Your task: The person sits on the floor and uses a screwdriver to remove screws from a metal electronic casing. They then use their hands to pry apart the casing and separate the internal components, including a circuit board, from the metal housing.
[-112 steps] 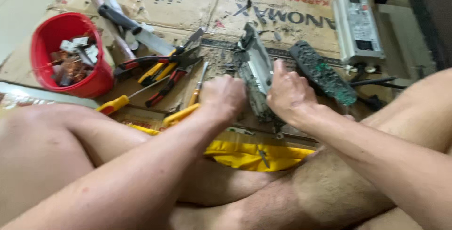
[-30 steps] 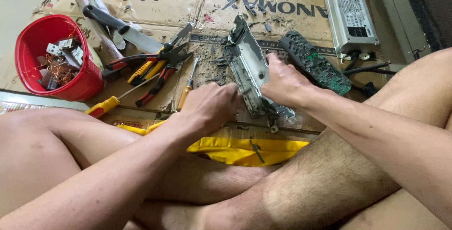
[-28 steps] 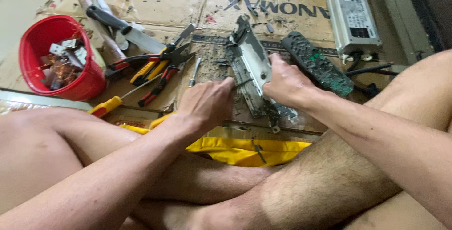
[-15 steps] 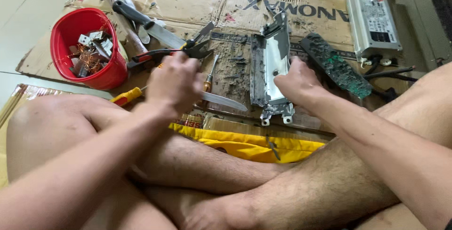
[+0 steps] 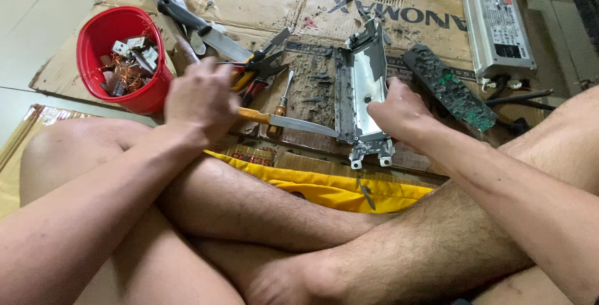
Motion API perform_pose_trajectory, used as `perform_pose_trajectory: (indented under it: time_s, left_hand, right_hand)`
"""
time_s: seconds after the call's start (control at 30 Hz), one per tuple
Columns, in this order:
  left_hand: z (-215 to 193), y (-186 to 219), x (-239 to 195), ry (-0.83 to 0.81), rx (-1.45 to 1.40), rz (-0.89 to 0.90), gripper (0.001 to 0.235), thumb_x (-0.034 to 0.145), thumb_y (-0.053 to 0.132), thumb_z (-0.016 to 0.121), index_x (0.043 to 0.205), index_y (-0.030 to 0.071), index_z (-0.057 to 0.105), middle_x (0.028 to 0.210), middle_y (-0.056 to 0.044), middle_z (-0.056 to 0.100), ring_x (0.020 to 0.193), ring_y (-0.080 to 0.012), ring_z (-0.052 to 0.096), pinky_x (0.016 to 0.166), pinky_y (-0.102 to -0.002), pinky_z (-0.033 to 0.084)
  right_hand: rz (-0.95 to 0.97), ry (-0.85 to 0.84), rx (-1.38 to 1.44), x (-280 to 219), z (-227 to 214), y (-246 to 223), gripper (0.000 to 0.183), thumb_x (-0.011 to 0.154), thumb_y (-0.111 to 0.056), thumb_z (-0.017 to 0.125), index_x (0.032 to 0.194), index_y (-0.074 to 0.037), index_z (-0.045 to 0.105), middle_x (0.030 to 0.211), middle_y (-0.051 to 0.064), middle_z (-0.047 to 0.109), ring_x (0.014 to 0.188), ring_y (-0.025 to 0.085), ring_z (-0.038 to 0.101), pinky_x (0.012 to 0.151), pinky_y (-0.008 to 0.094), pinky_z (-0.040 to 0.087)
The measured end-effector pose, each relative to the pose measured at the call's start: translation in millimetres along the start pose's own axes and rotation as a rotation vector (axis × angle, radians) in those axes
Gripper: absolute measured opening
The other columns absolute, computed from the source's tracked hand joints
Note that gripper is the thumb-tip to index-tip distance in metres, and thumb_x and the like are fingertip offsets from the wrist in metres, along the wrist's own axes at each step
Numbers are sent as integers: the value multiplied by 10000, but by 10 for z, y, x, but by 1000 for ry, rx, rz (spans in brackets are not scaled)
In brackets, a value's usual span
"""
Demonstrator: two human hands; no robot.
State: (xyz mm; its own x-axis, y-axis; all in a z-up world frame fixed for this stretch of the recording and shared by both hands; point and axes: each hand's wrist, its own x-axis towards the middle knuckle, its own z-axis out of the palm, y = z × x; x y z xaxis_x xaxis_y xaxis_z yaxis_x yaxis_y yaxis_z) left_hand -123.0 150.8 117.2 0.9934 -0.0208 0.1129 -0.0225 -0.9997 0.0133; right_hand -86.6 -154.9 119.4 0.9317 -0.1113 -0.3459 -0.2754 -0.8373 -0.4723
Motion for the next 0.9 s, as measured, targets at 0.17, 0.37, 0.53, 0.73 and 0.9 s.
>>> perform_pose_trajectory:
  time_s: [0.17,0.37,0.53,0.73,0.9]
  left_hand:
    - [-57,327,-86,-132,-2,232,312,943,368,530,1075,134,689,1045,-119,663,1116,-325,621,911,-555,520]
    - [-106,264,-82,-298,-124,120,323,1038,352,454,1101,151,698,1057,-118,703,1135,-306,637,983,-559,495]
    - [287,-79,264,-104,-127,-22,337,990,427,475,1094,153,641,1175,-115,578,1117,-359,604,867,-553,558]
    - [353,-52,567,-96,-116,137,248,935,289,583,1029,85,687,1168,-197,562,1028,-474,662,834,-607,577]
    - [119,131,687,-266,-158,-46,475,921,251,649,1307,3,529,1322,-279,488,1100,-566,628,915,-644,547]
  right_hand:
    - [11,-20,-10,-44,-23,-33,719,843,-232,559,1533,-80,429,1340,286,604,1257,475,572,1014,594,507]
    - [-9,-13,-29,-49,-8,-50,720,847,-217,559,1534,-53,423,1341,314,596,1264,491,564,1024,603,489]
    - [-11,-8,-48,-21,26,-21,696,850,-212,529,1524,-64,441,1325,298,611,1287,474,555,1060,589,459]
    - [-52,-26,-136,-104,-148,-30,579,867,-188,512,1431,-56,527,1315,296,630,1280,462,572,1067,580,464]
    - [-100,41,-275,151,-408,115,612,880,-189,511,1476,-49,506,1292,305,639,1274,479,569,1043,595,452]
